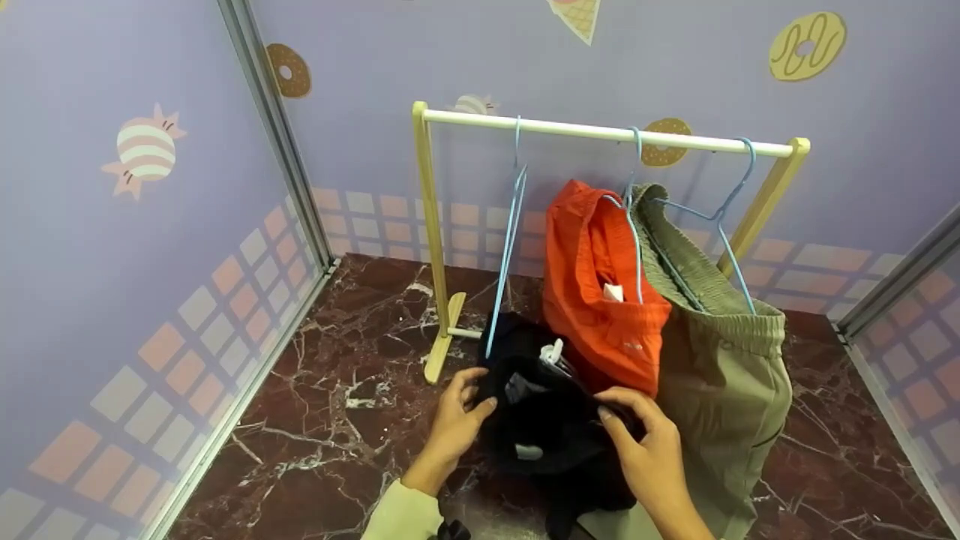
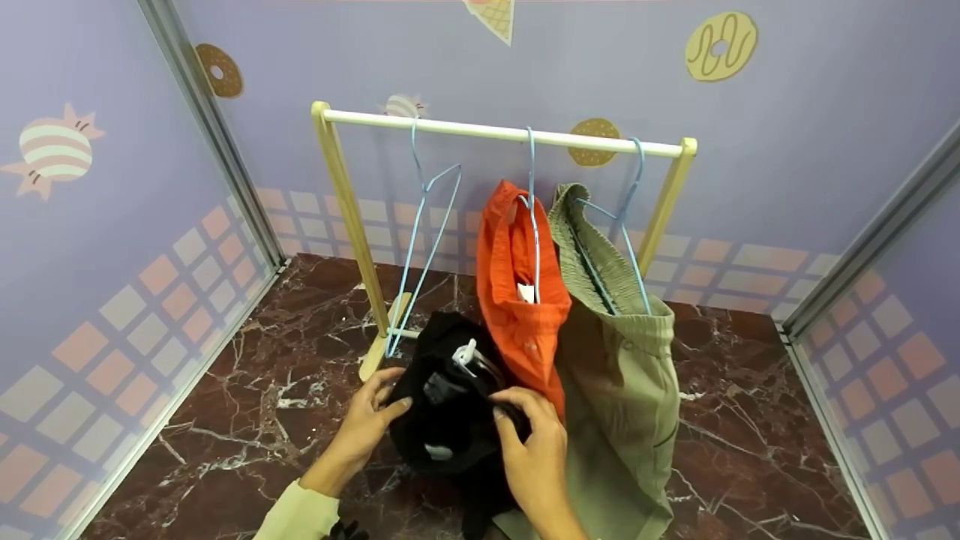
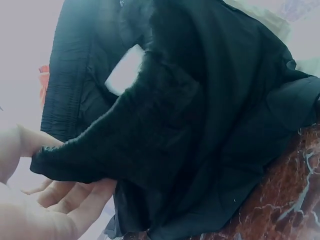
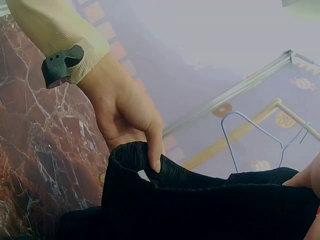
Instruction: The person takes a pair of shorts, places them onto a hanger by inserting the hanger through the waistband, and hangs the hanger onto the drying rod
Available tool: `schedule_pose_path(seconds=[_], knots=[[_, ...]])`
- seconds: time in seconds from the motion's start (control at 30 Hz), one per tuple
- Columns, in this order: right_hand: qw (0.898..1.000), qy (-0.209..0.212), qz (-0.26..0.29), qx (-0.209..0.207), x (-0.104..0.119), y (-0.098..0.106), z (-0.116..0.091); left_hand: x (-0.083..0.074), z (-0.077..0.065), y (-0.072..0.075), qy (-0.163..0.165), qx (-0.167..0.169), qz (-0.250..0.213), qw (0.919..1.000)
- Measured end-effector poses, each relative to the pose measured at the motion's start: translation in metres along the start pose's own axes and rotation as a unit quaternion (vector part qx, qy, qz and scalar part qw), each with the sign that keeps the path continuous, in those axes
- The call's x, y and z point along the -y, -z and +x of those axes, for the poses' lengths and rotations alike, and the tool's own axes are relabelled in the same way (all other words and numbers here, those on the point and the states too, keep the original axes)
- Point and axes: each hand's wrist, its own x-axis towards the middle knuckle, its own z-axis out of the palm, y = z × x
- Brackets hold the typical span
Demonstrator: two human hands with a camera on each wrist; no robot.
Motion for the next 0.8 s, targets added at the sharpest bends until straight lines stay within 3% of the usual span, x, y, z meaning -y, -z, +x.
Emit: schedule_pose_path(seconds=[0.1,0.3,0.4,0.53,0.7,0.8], knots=[[1.000,0.020,0.002,-0.004,-0.003,-0.001,0.000,-0.002,-0.001,-0.001,0.004,0.014,-0.009,0.9998],[0.999,0.027,0.026,0.022,-0.006,-0.003,-0.003,-0.005,-0.005,-0.005,0.012,0.077,-0.080,0.9937],[0.999,0.024,0.029,0.033,-0.007,-0.005,-0.004,-0.005,-0.006,-0.006,0.014,0.088,-0.112,0.9897],[0.999,-0.006,0.005,0.031,-0.009,-0.004,-0.004,-0.007,-0.005,-0.007,0.043,0.057,-0.138,0.9879],[0.995,-0.090,0.002,0.043,-0.011,-0.002,-0.001,-0.013,-0.006,-0.006,0.091,-0.001,-0.124,0.9880],[0.991,-0.128,0.001,0.050,-0.013,-0.001,0.001,-0.018,-0.008,-0.006,0.095,-0.004,-0.135,0.9863]])
